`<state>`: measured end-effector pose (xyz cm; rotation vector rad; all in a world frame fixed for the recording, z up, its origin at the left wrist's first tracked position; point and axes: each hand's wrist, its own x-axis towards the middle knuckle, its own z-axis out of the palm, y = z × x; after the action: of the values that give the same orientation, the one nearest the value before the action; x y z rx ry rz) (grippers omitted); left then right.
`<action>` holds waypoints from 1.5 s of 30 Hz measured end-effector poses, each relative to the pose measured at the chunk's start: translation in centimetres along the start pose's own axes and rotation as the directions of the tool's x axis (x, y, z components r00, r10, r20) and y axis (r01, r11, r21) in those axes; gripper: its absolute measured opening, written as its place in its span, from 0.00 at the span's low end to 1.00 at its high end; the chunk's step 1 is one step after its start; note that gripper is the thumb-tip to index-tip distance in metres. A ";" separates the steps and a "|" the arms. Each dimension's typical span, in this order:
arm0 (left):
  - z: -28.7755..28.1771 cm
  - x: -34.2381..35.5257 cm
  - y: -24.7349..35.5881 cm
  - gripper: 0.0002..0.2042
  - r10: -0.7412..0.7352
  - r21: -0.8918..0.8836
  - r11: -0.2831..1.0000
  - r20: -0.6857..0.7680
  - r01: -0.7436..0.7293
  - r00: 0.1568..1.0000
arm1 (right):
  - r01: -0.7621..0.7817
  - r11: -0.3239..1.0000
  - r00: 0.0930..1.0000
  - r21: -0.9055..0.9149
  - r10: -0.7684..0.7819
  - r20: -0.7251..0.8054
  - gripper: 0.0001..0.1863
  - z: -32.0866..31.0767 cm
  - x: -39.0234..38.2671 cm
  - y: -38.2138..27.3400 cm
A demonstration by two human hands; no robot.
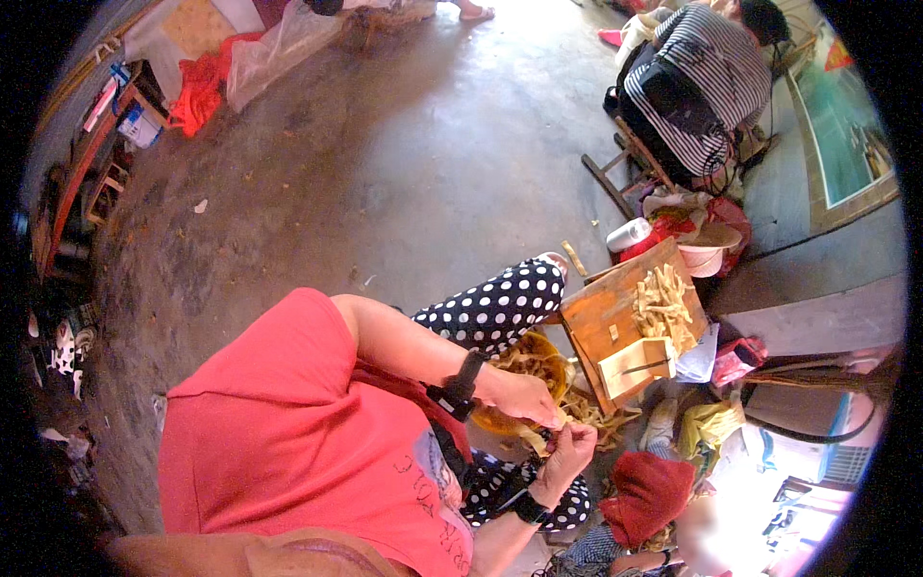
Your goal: The person thins bamboo strips by hand using a wooden guide. They pull long strips through the guide to shave them down and place the processed strips into a yellow bowl.
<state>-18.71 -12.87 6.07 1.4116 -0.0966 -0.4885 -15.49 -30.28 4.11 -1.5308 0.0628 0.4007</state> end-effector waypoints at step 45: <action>-5.7 3.0 2.1 0.10 0.022 0.016 1.000 0.085 -0.023 0.996 | 0.286 0.866 0.958 -0.410 -0.256 0.127 0.06 1.2 0.7 -4.5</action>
<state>-13.48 -8.57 6.41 1.4046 -0.1853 -0.5297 -13.77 -28.89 8.24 -1.9246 -0.3131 0.2481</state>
